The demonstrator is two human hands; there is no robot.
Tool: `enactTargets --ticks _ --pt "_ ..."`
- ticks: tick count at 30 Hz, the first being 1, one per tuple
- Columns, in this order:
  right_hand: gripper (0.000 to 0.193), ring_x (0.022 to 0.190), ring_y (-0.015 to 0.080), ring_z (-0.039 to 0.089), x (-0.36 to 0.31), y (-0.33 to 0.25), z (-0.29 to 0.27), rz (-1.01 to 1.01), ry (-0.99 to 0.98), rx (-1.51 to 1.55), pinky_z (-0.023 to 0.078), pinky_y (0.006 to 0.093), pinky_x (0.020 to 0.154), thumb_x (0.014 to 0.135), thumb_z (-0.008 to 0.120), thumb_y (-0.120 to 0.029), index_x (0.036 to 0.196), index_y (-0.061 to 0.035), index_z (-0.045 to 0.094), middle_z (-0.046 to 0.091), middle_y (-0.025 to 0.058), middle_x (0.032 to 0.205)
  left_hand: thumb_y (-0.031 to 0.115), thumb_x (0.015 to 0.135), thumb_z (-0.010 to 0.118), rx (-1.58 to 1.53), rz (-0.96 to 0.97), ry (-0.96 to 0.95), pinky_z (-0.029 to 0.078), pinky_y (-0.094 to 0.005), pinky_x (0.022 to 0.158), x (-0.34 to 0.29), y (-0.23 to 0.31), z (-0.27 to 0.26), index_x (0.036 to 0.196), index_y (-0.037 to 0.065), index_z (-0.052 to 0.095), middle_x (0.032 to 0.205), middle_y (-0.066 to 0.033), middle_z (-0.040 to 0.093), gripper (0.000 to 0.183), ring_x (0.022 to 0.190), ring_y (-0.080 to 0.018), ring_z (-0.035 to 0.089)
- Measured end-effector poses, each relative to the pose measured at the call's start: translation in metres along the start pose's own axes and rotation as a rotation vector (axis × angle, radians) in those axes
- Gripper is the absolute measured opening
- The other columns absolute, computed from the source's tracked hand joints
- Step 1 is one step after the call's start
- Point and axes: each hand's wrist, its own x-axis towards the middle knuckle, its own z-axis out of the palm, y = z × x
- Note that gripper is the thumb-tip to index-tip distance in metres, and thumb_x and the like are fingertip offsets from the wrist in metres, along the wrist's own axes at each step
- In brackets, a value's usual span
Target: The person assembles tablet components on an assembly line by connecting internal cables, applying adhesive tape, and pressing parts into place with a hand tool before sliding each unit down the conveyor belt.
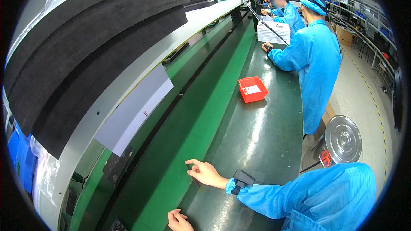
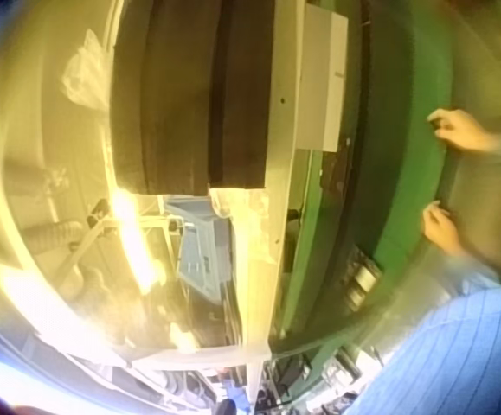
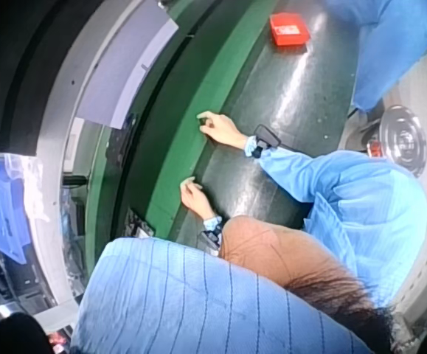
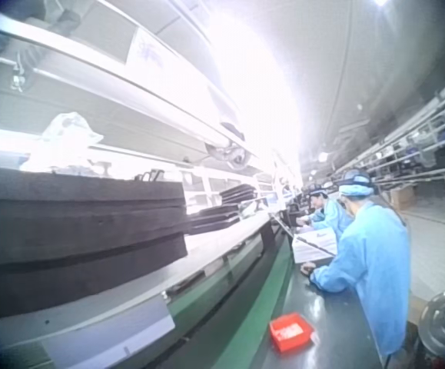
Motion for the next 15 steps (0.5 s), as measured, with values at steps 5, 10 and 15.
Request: enactTargets --ticks 5,10,15 --pt "0.046 0.071 0.0246 0.071 0.0011 0.0032 0.0034 -0.015 0.000 0.008 0.053 0.0398 0.068 0.096 0.066 -0.028 0.139 -0.0105 0.060 0.072 0.0056 0.077 0.015 0.101 0.053 -0.004 0.008 0.013 0.046 -0.0366 0.066 0.0009 -0.0017 0.0006 0.096 0.006 0.072 0.068 -0.0056 0.059 0.022 0.065 -0.0207 0.055" --pt "0.045 0.061 0.0178 0.061 0.0001 0.0033 0.0033 -0.024 0.013 0.014 0.048 0.0354 0.063 0.098 0.065 -0.023 0.140 -0.0075 0.058 0.065 0.0044 0.068 0.015 0.101 0.053 0.026 0.033 0.003 0.047 -0.0367 0.067 0.0003 -0.0010 0.0001 0.096 0.006 0.072 0.068 -0.0057 0.060 0.022 0.065 -0.0219 0.057" --pt "0.046 0.071 0.0251 0.071 0.0005 0.0013 0.0019 0.010 -0.011 -0.010 0.052 0.0403 0.068 0.097 0.066 -0.029 0.138 -0.0106 0.060 0.073 0.0055 0.078 0.016 0.102 0.053 0.034 0.033 0.002 0.047 -0.0370 0.067 -0.0002 0.0023 -0.0020 0.096 0.006 0.072 0.068 -0.0061 0.060 0.022 0.065 -0.0222 0.058"
